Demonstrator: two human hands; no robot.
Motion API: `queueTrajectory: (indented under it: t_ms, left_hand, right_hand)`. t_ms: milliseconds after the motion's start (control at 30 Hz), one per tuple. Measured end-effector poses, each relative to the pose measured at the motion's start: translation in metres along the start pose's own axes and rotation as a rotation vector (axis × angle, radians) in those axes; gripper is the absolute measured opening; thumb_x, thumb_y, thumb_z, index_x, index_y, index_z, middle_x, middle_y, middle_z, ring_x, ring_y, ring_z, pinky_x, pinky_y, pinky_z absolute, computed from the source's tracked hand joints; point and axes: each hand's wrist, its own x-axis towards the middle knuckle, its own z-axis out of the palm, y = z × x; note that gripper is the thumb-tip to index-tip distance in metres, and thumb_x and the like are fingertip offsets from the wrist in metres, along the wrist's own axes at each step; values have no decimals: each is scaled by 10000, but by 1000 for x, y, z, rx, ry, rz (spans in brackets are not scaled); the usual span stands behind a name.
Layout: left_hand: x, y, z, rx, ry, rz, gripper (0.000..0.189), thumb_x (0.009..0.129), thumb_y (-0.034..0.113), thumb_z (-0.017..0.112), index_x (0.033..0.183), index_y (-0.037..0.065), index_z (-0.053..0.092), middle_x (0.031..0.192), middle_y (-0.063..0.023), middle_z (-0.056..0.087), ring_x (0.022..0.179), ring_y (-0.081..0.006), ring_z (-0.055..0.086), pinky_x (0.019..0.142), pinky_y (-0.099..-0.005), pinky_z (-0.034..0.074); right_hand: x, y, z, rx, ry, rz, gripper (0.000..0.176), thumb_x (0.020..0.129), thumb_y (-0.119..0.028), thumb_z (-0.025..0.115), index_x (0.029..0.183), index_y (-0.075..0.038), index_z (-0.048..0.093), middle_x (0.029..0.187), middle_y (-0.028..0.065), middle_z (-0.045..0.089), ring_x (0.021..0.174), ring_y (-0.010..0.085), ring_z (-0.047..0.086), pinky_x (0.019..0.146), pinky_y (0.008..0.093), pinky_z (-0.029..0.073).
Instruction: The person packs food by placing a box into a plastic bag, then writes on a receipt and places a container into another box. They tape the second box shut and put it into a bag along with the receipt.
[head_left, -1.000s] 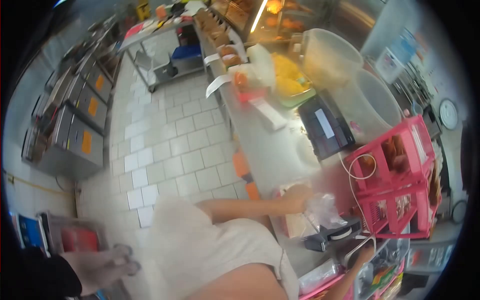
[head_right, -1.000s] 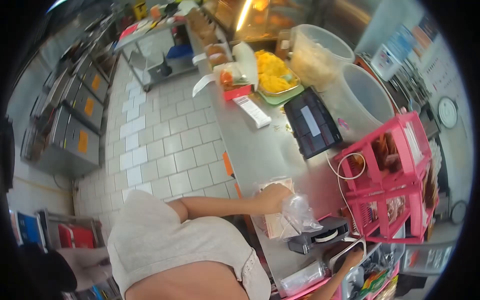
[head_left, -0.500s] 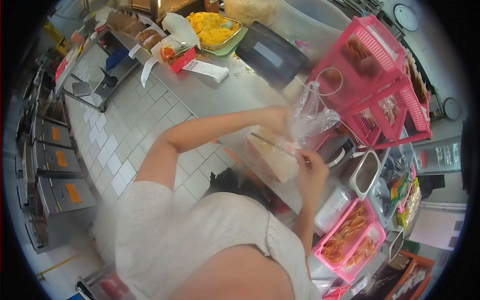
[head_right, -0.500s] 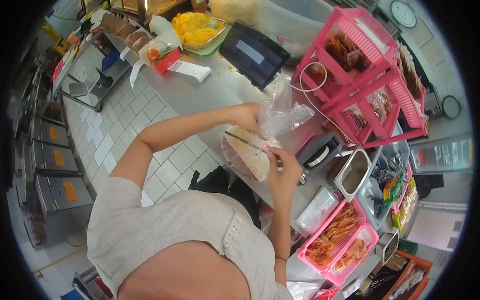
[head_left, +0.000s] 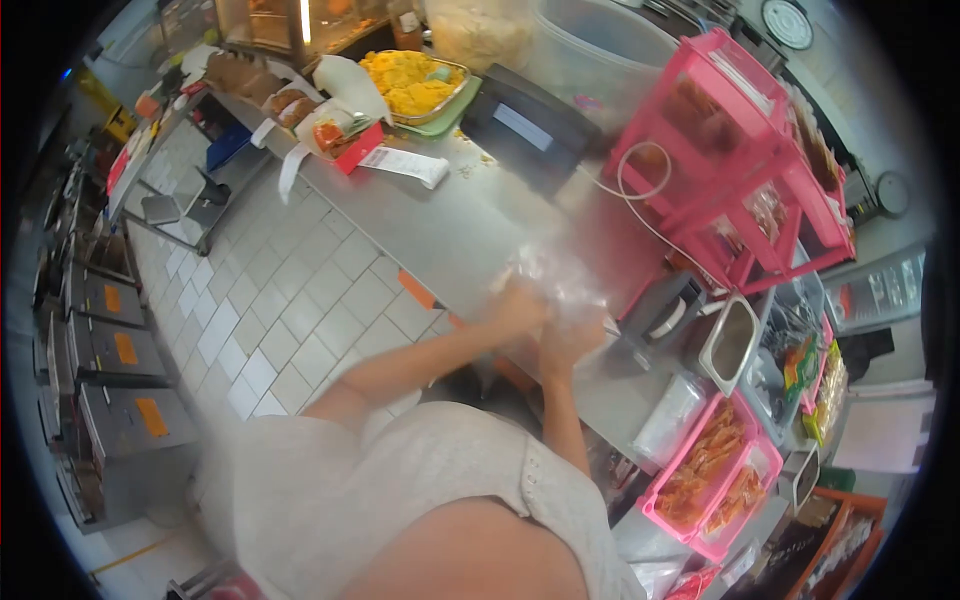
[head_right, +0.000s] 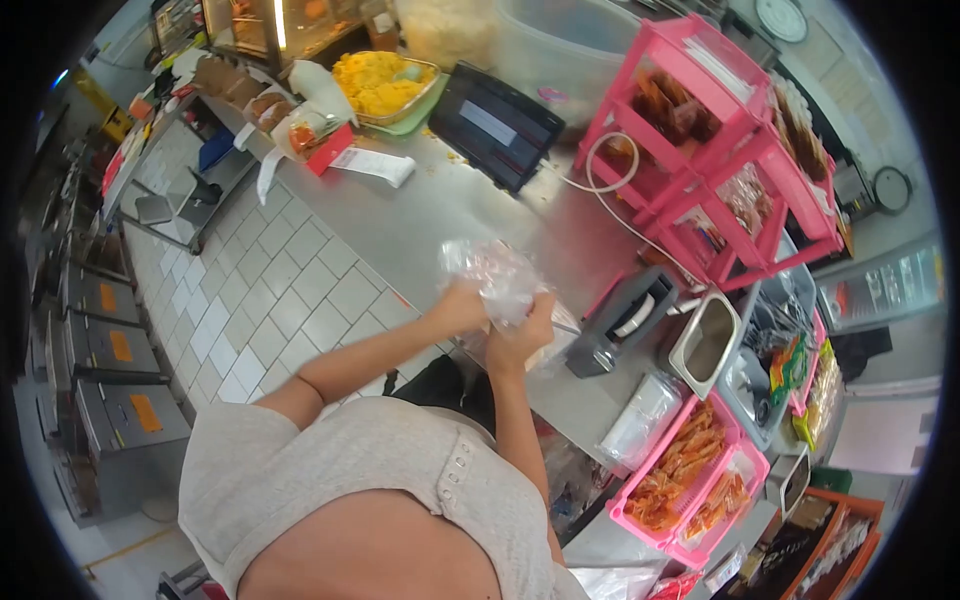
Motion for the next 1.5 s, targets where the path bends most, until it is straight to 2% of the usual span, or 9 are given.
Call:
queueTrajectory:
  t_ms: [67,200,300,467,500,600,933,1233,1500]
  left_hand:
    - [-12,18,-5,74,-180,-376,257,755,179,566,940,3,592,931,-147,605,898,-231,575,779,-324,445]
    - [-17,21,-1,162,-397,-533,259,738,169,563,946,16,584,899,-160,601,855,-257,582,746,-336,450]
    - [-32,-19,28,-212,151,-316,271,721,196,578,945,46,551,804,-111,610,793,-256,573,846,-363,382]
    - [-10,47,-5,153,-119,-284,247,730,141,584,938,45,492,851,-136,596,763,-244,597,695,-335,465]
    - [-18,40,3,-34,2,-273,292,734,120,576,1002,44,490,846,-104,596,752,-222,597,709,-331,464]
    - [-25,27,9,-199,30,-123,330,783,156,551,1085,44,477,854,-73,594,775,-185,586,705,-300,463]
    - [-38,8,9,-502,-181,-303,367,800,169,551,1129,27,473,937,-78,570,828,-154,550,742,-269,445]
    - [-17,14,4,-1016,-202,-819,404,817,183,550,1172,9,470,1021,-83,547,880,-123,515,780,-239,427]
    - [-15,15,-2,-884,-258,-705,424,864,211,487,1254,63,415,1012,-61,560,879,-93,492,766,-207,400]
  right_hand:
    - [-8,9,5,60,67,-122,233,648,-131,676,799,-10,547,684,104,557,611,229,558,564,297,442]
    - [-6,-6,-10,27,-57,-2,240,649,-102,666,839,-2,558,747,119,579,665,244,584,596,315,453]
    - [0,-20,-31,-64,-174,-9,238,651,-105,673,830,-1,556,761,121,588,687,212,590,609,310,455]
    - [3,-2,-48,367,-153,117,211,722,-4,639,868,-21,487,749,88,606,672,134,569,640,248,457]
    - [5,-2,-47,597,-97,410,251,736,11,637,879,-37,435,751,87,607,647,118,563,649,228,462]
    - [11,-7,-43,680,-126,458,174,758,-13,624,881,6,503,780,94,607,666,112,564,624,217,466]
    - [8,-17,-41,325,-295,412,192,788,-22,577,960,63,592,901,106,607,806,144,565,720,244,457]
    - [11,-32,-46,175,-270,424,134,759,1,605,887,37,623,819,102,622,674,141,607,598,233,507]
    - [4,-32,-44,214,-217,449,136,751,-9,618,882,23,630,829,104,626,668,156,616,581,226,485]
